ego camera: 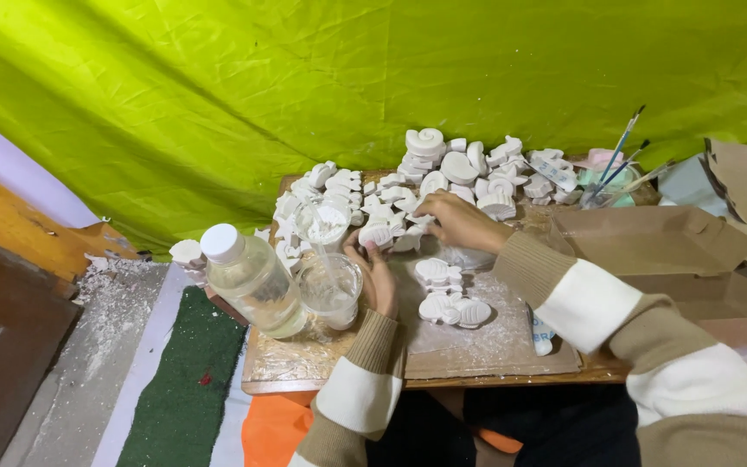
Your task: Inspecting and sorting small white molded toy components on a low workspace in a factory setting.
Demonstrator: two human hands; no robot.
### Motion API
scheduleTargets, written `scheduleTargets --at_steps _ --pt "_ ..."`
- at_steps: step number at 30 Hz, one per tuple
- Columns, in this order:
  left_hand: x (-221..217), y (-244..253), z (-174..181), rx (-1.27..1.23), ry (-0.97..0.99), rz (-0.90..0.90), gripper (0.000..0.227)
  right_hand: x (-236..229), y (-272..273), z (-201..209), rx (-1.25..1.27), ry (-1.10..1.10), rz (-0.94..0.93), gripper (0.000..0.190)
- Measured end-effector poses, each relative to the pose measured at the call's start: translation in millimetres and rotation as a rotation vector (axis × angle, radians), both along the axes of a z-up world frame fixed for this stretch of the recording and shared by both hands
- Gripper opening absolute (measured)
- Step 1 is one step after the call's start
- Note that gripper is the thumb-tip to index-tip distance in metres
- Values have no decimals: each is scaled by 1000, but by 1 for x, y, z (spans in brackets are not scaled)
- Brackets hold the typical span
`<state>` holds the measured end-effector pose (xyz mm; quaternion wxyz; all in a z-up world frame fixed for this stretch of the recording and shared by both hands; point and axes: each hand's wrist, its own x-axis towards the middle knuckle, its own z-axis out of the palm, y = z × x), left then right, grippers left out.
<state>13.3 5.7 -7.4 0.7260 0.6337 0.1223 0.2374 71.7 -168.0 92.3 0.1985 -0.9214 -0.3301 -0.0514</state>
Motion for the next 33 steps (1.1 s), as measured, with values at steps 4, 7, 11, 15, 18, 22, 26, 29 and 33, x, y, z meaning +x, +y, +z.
scheduleTargets --at_steps 4,7,11,15,18,22,26,29,33 --pt "15 1 -27 11 58 32 31 -5 15 -14 -235 -242 70 23" --pt "26 4 -42 56 127 162 28 33 8 -74 -257 -305 119 20" --pt "4 -5 3 -148 66 102 27 9 14 -45 -268 -240 92 29" --pt "-9 -11 16 -290 2 48 30 3 23 -38 -121 79 20 31" --pt "-11 -8 12 -331 -13 24 29 35 27 -28 -61 104 -94 26" --pt "-9 -12 11 -303 -8 13 31 104 39 -1 -19 -9 -187 25" --pt "-7 -13 -1 -279 5 0 30 195 57 -43 -39 -129 -298 24" --pt "0 -11 -8 -219 32 15 30 206 79 -40 -67 -148 -303 22" --pt "-5 -10 -5 -135 61 19 29 236 90 -73 -83 -134 -333 19"
